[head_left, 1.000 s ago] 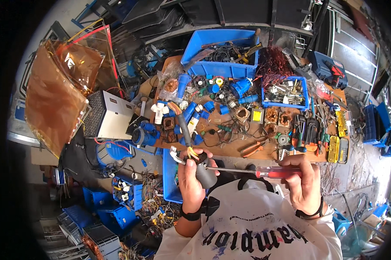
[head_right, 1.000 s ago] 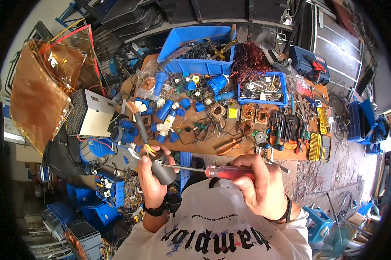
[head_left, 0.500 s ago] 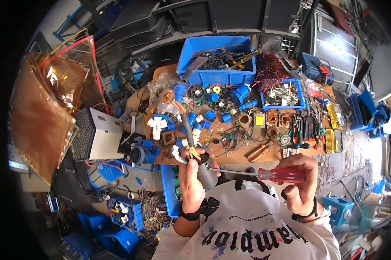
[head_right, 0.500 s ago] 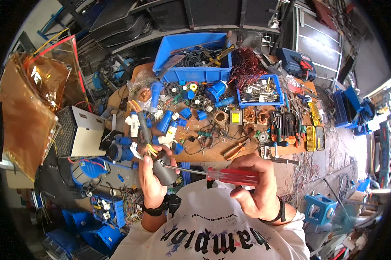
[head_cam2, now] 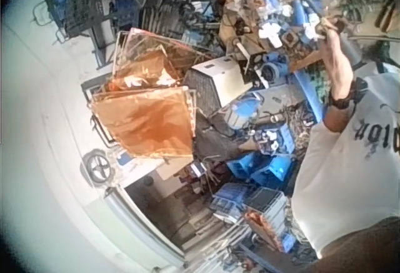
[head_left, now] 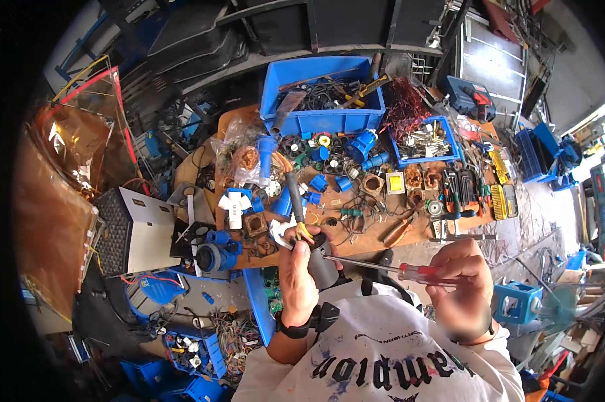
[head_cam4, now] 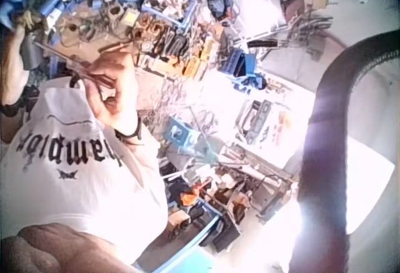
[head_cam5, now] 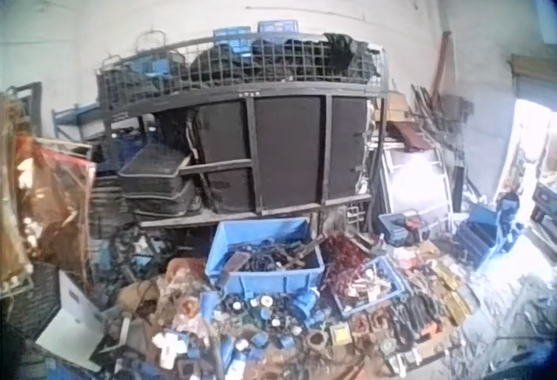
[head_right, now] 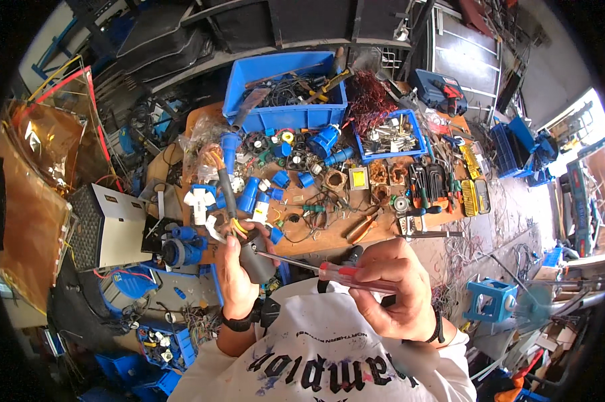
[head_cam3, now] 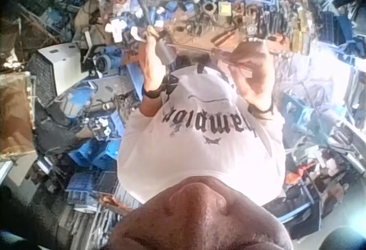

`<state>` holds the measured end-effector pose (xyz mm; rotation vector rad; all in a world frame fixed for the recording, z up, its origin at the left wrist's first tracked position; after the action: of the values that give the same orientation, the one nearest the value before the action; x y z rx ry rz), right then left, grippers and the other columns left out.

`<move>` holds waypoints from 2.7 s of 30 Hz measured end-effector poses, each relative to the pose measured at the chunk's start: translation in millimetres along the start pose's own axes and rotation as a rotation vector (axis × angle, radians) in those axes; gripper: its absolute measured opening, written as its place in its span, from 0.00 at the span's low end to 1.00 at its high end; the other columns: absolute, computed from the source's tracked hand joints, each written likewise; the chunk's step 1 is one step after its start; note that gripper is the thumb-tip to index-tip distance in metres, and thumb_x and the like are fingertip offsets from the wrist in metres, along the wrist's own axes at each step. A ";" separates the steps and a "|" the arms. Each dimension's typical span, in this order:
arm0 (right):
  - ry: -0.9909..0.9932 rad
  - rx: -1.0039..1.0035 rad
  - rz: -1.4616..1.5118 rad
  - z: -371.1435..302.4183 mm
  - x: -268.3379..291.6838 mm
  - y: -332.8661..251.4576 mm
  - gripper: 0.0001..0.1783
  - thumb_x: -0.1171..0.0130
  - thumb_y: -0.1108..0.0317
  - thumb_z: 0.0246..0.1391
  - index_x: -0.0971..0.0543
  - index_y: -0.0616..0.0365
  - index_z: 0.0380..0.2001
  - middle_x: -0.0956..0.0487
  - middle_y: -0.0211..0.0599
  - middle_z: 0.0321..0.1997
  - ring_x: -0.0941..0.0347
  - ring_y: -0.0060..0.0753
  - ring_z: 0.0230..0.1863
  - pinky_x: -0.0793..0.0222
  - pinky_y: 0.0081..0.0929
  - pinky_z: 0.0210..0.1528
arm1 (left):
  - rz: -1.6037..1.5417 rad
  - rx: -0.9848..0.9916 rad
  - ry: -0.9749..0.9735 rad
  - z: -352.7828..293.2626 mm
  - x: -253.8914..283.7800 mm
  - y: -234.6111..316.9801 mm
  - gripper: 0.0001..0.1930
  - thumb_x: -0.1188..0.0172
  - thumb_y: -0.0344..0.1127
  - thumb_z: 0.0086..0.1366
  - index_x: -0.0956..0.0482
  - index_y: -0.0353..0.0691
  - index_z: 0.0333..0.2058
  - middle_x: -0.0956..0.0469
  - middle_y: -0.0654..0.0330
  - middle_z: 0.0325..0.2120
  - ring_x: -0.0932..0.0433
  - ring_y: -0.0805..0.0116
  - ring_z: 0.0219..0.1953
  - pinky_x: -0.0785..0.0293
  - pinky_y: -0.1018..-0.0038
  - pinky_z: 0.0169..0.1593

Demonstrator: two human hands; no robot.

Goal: The person uses a red-handled screwdriver to tighten screws on a black electrical connector held in their left hand. They manipulate the connector and tool to access different screw terminals, working on the exposed wiring within a cluttered workshop environment.

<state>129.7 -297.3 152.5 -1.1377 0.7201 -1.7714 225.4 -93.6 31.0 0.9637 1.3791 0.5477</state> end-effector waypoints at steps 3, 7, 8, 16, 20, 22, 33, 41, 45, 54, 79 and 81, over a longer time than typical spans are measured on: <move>0.055 -0.059 0.029 2.8 -3.0 3.0 0.15 0.36 0.71 0.49 0.30 0.61 0.38 0.26 0.42 0.30 0.27 0.32 0.29 0.31 0.26 0.33 | 0.004 -0.014 -0.001 1.0 3.0 4.0 0.19 0.54 0.49 0.69 0.34 0.37 0.45 0.28 0.52 0.35 0.25 0.67 0.31 0.23 0.71 0.31; 0.072 -0.215 0.095 -9.1 -6.4 10.4 0.14 0.39 0.69 0.54 0.31 0.63 0.38 0.25 0.41 0.26 0.27 0.31 0.24 0.31 0.25 0.29 | 0.040 -0.037 0.000 2.3 5.8 10.9 0.19 0.54 0.49 0.69 0.34 0.37 0.45 0.27 0.53 0.34 0.25 0.67 0.29 0.23 0.73 0.30; 0.063 -0.193 0.094 -10.2 -8.0 10.6 0.13 0.40 0.69 0.55 0.31 0.64 0.38 0.25 0.40 0.26 0.28 0.31 0.24 0.31 0.25 0.29 | 0.052 -0.046 0.005 2.1 6.0 12.6 0.19 0.54 0.49 0.69 0.34 0.37 0.45 0.27 0.53 0.34 0.25 0.67 0.29 0.23 0.73 0.30; -0.013 0.079 -0.052 8.0 -13.3 -13.2 0.17 0.38 0.80 0.44 0.28 0.59 0.39 0.25 0.45 0.36 0.27 0.35 0.34 0.30 0.27 0.34 | 0.038 -0.049 -0.001 1.1 8.4 16.3 0.19 0.53 0.49 0.69 0.34 0.37 0.45 0.28 0.52 0.35 0.25 0.67 0.32 0.22 0.72 0.30; 0.029 -0.067 0.097 -0.5 -13.6 4.8 0.17 0.36 0.69 0.49 0.30 0.61 0.40 0.23 0.43 0.33 0.25 0.34 0.29 0.30 0.26 0.30 | 0.030 -0.054 0.015 1.2 9.1 16.7 0.19 0.53 0.49 0.69 0.34 0.37 0.45 0.28 0.52 0.36 0.25 0.66 0.32 0.22 0.72 0.30; -0.060 -0.185 0.130 -0.6 -12.6 5.5 0.17 0.38 0.64 0.53 0.30 0.63 0.38 0.23 0.40 0.29 0.26 0.33 0.23 0.30 0.27 0.28 | 0.043 -0.067 0.024 -1.4 12.4 16.5 0.19 0.54 0.49 0.69 0.35 0.37 0.46 0.28 0.51 0.36 0.25 0.66 0.31 0.23 0.72 0.30; 0.054 0.118 -0.097 3.1 -10.2 -10.3 0.15 0.36 0.78 0.47 0.28 0.60 0.38 0.26 0.43 0.39 0.28 0.33 0.35 0.29 0.25 0.34 | 0.053 -0.057 -0.007 0.4 3.2 18.0 0.19 0.54 0.48 0.70 0.34 0.37 0.45 0.28 0.51 0.36 0.25 0.66 0.31 0.23 0.72 0.30; 0.136 -0.087 0.455 -17.4 -15.3 1.5 0.20 0.40 0.65 0.56 0.38 0.62 0.42 0.30 0.52 0.44 0.30 0.35 0.43 0.30 0.29 0.45 | 0.040 -0.032 -0.030 -4.8 -1.6 13.8 0.19 0.54 0.48 0.69 0.34 0.36 0.45 0.28 0.52 0.35 0.25 0.67 0.31 0.23 0.72 0.30; 0.197 -0.135 0.357 -15.1 -16.5 0.0 0.23 0.41 0.58 0.57 0.38 0.63 0.42 0.28 0.50 0.42 0.28 0.34 0.41 0.30 0.28 0.44 | 0.025 -0.044 -0.049 -8.1 -0.3 11.8 0.20 0.53 0.49 0.69 0.34 0.36 0.45 0.28 0.52 0.35 0.25 0.67 0.31 0.23 0.72 0.30; 0.075 -0.448 0.111 -21.8 -9.5 11.2 0.09 0.44 0.69 0.59 0.29 0.65 0.37 0.22 0.42 0.31 0.24 0.29 0.27 0.29 0.20 0.28 | 0.054 -0.078 -0.016 -14.8 7.4 17.6 0.20 0.53 0.50 0.69 0.35 0.37 0.45 0.28 0.51 0.36 0.26 0.66 0.31 0.23 0.72 0.30; 0.009 0.114 -0.135 -2.7 -19.6 -19.8 0.17 0.36 0.84 0.41 0.24 0.59 0.36 0.28 0.40 0.37 0.26 0.30 0.30 0.27 0.21 0.29 | 0.053 -0.098 -0.028 -17.6 11.8 22.9 0.18 0.54 0.48 0.70 0.35 0.38 0.45 0.29 0.50 0.37 0.26 0.67 0.32 0.23 0.72 0.30; 0.043 -0.008 -0.037 -5.4 -19.5 -16.4 0.18 0.34 0.80 0.42 0.25 0.60 0.39 0.28 0.41 0.39 0.25 0.33 0.30 0.26 0.23 0.29 | 0.054 -0.104 -0.028 -17.8 11.3 22.6 0.18 0.54 0.48 0.70 0.35 0.38 0.45 0.29 0.50 0.37 0.26 0.67 0.32 0.23 0.72 0.30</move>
<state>122.5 -272.5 155.9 -1.1274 0.7368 -1.8302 214.6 -68.0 44.7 0.9225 1.2899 0.6382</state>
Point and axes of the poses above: each hand's wrist, its own z-axis towards the middle knuckle, its own x-axis out of the back of the hand, y = z × x, the point moved 6 cm from there along z, towards the middle knuckle
